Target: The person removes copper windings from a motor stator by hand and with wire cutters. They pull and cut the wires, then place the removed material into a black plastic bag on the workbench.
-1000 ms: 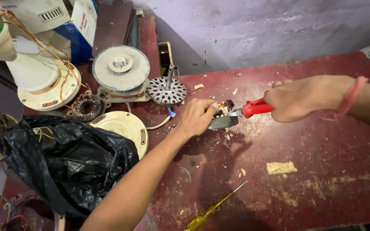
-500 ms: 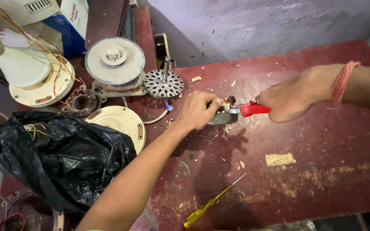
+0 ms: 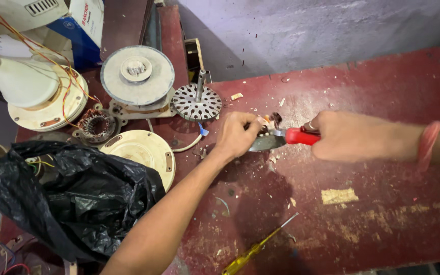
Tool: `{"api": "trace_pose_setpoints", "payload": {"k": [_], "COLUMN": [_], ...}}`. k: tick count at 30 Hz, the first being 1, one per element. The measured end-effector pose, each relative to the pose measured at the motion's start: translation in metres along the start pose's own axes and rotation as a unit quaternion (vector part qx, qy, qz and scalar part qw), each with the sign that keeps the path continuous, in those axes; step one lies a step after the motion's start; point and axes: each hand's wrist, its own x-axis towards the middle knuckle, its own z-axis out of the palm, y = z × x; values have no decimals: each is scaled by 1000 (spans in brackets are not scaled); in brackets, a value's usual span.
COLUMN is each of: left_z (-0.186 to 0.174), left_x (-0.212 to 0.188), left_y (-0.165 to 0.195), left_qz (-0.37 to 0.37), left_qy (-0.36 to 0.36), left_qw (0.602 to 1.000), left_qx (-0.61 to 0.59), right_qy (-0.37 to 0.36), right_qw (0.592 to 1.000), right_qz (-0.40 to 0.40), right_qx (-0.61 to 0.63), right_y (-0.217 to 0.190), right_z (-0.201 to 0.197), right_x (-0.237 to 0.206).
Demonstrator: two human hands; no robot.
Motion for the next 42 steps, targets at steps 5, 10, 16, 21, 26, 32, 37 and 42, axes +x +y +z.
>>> {"api": "trace_pose_setpoints", "payload": {"k": [5,10,16,21,26,32,37,42], "left_z": [-7,-15,-34,-30,-34,-48,-38,-26], "left_x": [-5,-9,3,21,16,13,14,16], "left_y": [-20,-22,20,69,72,34,6,-1], "left_qz": [6,-18,6,-141,-140,-106,-108,-129], "left_qy": [113,39,25,-103,-163,-151,-141,-195], "left_qw": [991,996,998,974,966,982,973,942], "left_qx": [-78,-84,-63,142,144,-36,-147,-239], "right_qy": [103,54,50,122,159,-52,-111,-63], "right_qw": [988,994,996,971,951,992,957,980], "right_qz": [-79,-76,-57,-206,-259,-82,17,19], "right_qx": [85,58,42,-25,-54,76,267,189], "right_y": [-16,-6,-5,-1,14,54,83,90], "right_z": [16,6,24,56,78,50,26,22], "right_x": [21,17,0,-12,-16,-14,-12,-12]}}
